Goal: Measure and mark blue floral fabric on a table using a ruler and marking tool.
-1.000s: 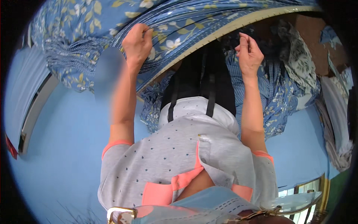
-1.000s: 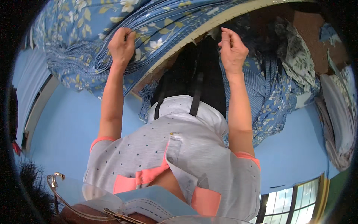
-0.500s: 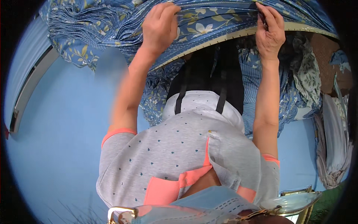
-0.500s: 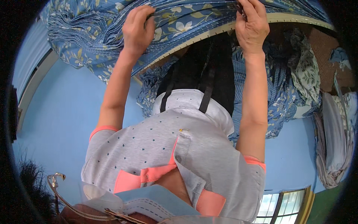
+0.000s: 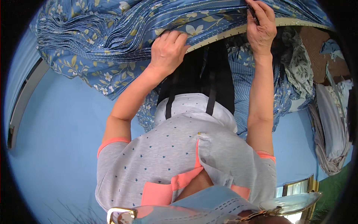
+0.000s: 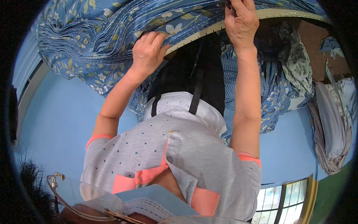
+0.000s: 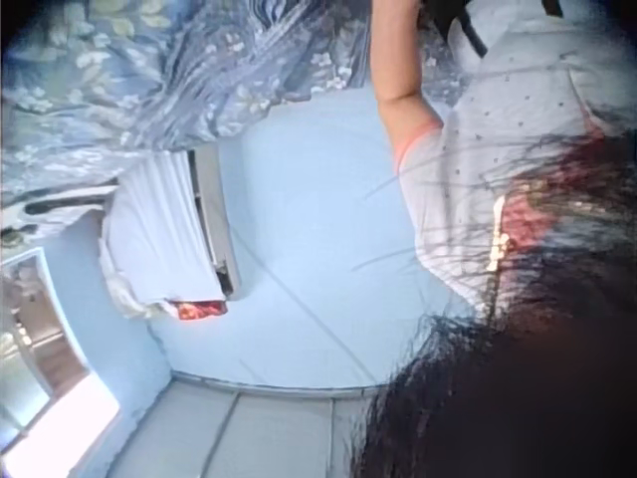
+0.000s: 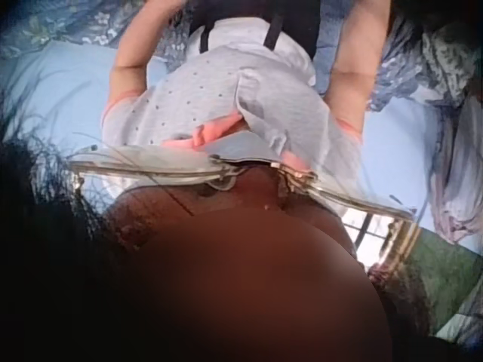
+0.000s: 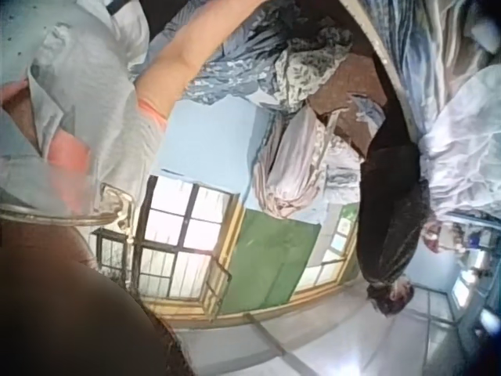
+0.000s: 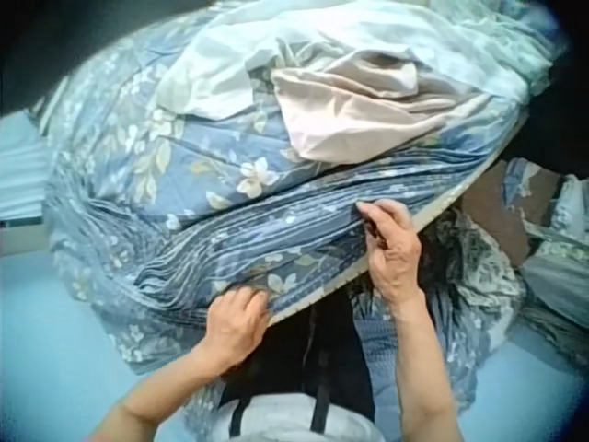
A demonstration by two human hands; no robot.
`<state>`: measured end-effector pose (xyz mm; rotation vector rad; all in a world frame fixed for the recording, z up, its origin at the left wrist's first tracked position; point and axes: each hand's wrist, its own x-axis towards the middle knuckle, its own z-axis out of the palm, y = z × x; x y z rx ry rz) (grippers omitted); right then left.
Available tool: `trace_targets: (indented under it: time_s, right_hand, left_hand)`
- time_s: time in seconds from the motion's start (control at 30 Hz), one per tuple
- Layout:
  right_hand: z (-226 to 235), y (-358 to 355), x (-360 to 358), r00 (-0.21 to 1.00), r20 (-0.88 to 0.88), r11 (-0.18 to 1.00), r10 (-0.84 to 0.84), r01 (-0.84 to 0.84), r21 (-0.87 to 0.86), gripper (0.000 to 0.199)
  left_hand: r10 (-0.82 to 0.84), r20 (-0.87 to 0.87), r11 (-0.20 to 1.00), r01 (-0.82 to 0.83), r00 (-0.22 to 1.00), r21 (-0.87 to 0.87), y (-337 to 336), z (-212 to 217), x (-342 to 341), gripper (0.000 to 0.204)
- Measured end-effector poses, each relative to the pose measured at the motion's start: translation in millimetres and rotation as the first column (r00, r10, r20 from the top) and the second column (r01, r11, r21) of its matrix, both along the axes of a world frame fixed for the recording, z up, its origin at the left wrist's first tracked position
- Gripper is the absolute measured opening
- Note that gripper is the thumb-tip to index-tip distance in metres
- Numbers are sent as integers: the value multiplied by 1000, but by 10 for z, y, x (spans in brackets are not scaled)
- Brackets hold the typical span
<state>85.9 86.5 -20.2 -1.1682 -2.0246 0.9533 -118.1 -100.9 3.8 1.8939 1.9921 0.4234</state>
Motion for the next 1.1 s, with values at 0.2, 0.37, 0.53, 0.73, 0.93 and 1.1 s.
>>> trace_targets:
  time_s: [0.2, 0.37, 0.53, 0.73, 0.93, 1.1]
  right_hand:
    - [45, 14, 22, 1000, 12, 999, -1, 2, -41, 42]
    - [37, 22, 64, 1000, 0, 1000, 22, -22, 10, 42]
    - [20, 21, 37, 1000, -29, 998, 3, -5, -55, 41]
    - [71, 74, 37, 1000, 11, 1000, 19, -19, -4, 39]
    - [111, 99, 26, 999, 1, 998, 49, -49, 41, 38]
    - [132, 193, 105, 996, 7, 989, 92, -91, -113, 38]
  left_hand:
    - [30, 126, 999, -25, 992, -48, 73, 27, -88, 17]
    - [60, 143, 993, -44, 988, -112, 143, 54, -76, 18]
    - [-18, 39, 997, 15, 999, 78, 376, -63, 133, 29]
    - [-63, -57, 977, 73, 996, 201, 539, -241, 300, 22]
    - [-115, -181, 976, 145, 977, 164, 555, -240, 286, 11]
    - [-60, -108, 985, 77, 992, 155, 595, -111, 151, 8]
